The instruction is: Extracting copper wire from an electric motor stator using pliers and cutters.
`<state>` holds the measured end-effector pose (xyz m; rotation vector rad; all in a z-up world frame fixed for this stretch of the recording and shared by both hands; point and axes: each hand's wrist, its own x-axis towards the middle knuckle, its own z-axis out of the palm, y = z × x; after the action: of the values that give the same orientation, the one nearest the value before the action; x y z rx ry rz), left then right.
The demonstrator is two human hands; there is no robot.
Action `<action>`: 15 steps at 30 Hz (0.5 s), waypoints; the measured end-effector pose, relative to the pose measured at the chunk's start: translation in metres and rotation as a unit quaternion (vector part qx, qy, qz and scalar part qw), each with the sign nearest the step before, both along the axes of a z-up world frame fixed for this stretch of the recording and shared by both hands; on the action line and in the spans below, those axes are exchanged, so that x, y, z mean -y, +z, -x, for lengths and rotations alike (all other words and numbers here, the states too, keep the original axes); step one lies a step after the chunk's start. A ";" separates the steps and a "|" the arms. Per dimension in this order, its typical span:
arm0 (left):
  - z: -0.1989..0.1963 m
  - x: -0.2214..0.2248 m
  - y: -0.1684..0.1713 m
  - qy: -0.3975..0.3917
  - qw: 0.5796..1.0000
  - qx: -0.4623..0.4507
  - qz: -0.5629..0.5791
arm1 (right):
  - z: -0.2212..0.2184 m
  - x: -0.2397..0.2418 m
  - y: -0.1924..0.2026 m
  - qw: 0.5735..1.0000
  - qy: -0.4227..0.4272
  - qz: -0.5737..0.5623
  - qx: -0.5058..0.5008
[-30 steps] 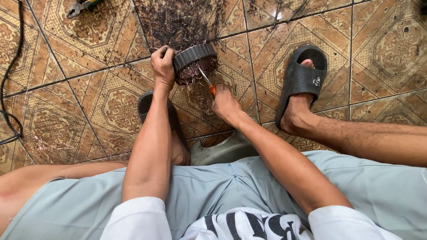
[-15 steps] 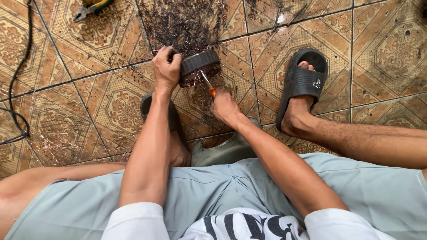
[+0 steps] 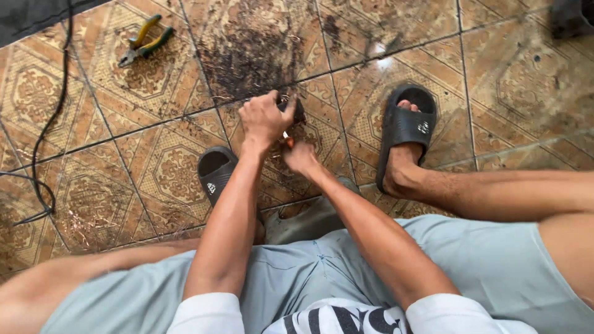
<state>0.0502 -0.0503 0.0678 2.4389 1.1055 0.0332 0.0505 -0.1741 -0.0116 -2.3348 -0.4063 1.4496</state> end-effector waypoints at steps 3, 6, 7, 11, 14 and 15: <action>-0.008 -0.006 -0.007 -0.018 1.000 -0.019 -0.016 | -0.011 0.002 0.014 0.999 0.012 -0.019 -0.041; -0.006 -0.006 0.007 -0.018 0.999 -0.030 0.000 | 0.018 0.000 -0.069 0.964 -0.216 -0.062 -0.143; -0.010 -0.010 0.013 -0.010 1.000 -0.023 -0.011 | 0.009 0.000 -0.090 0.966 -0.207 -0.072 -0.139; 0.002 -0.003 0.022 -0.004 0.999 0.008 0.031 | 0.016 0.014 -0.075 0.979 -0.144 -0.001 -0.147; -0.003 -0.013 0.018 -0.013 0.999 0.006 0.037 | 0.013 0.006 -0.062 0.980 -0.153 -0.006 -0.127; -0.001 -0.017 0.017 -0.006 0.999 -0.002 0.042 | 0.017 0.005 -0.069 0.977 -0.168 -0.002 -0.132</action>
<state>0.0516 -0.0336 0.0846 2.3712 1.0726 -0.0207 0.0338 -0.1790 -0.0806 -2.0448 0.0565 1.5515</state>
